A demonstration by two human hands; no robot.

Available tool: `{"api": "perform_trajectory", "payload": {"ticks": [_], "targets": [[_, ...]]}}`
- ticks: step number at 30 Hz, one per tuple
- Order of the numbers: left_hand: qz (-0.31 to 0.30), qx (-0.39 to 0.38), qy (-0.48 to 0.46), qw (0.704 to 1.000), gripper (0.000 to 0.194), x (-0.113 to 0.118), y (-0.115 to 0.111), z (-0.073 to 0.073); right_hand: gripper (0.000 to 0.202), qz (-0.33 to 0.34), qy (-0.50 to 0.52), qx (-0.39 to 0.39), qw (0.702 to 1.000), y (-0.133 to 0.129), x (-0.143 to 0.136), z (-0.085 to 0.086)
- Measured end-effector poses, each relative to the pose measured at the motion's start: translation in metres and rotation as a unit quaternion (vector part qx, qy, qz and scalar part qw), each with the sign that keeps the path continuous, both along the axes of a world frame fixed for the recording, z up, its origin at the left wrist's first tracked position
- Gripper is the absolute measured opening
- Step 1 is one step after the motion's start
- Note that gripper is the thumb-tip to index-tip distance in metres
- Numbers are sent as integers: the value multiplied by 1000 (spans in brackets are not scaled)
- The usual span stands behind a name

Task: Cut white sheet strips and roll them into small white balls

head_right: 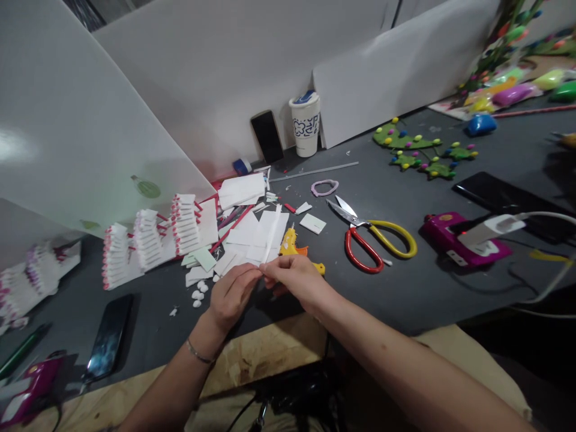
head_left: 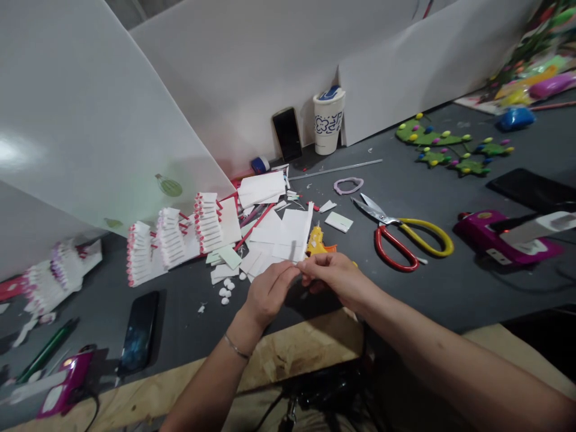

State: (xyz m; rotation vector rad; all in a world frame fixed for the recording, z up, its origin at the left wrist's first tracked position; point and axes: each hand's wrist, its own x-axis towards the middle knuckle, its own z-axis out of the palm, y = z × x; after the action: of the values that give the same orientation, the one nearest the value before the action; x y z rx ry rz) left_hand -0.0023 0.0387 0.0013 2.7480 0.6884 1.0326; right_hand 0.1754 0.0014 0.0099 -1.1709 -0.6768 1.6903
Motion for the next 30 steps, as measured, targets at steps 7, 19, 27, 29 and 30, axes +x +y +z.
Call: {"api": "perform_trajectory", "payload": {"ticks": [7,19,27,29,30], "targets": [[57,-23,-60,996,12,8,-3,7,32,2,-42,52,998,-2,2,3],[67,-309,-223,922,13,16,-8,13,24,8,-67,145,987,-1,1,4],[24,-542,-315,779,27,18,-14,4,21,30,-42,219,974,-2,2,-1],[30,-557,-311,770,29,18,-14,4,21,23,-74,245,966,-4,2,-2],[30,-562,-311,766,30,19,-14,3,21,18,-93,257,962,-4,2,-3]]}}
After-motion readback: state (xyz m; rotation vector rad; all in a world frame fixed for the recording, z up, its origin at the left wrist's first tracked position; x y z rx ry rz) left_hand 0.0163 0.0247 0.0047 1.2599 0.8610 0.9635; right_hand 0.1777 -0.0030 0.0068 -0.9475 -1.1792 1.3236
